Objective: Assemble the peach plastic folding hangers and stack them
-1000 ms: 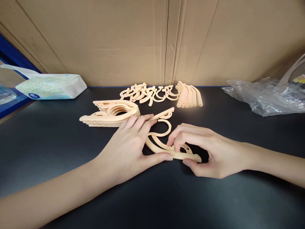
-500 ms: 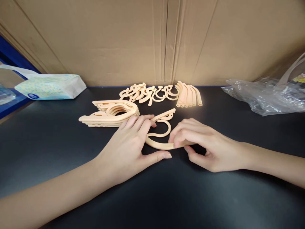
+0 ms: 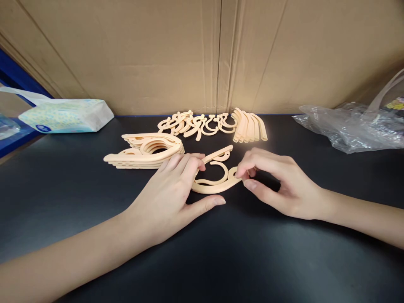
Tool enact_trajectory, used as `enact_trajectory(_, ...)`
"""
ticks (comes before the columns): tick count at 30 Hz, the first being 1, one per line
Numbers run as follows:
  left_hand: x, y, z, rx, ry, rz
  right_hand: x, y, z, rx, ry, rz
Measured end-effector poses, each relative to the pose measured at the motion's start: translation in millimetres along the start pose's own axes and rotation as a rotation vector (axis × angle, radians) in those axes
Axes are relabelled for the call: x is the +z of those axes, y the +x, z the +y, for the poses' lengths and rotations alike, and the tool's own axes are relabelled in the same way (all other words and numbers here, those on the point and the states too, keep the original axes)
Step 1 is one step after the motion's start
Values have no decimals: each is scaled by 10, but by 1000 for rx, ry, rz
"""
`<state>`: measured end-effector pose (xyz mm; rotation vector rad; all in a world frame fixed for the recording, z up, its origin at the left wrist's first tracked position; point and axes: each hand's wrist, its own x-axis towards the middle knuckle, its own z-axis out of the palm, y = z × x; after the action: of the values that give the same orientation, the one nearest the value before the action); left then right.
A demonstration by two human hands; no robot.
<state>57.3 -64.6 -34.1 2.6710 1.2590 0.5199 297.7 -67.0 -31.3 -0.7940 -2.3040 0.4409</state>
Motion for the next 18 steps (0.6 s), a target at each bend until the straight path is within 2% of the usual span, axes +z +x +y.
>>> enact_trajectory(6,-37,-3,26,-25,-21,-20,36,-31,-6,59,-51,-41)
enact_trajectory(13,-48,21,10,14,-2,70,50,2,49,239,-213,36)
enact_trajectory(18,-14,44,-18,35,11,90,64,4,44,224,-290,46)
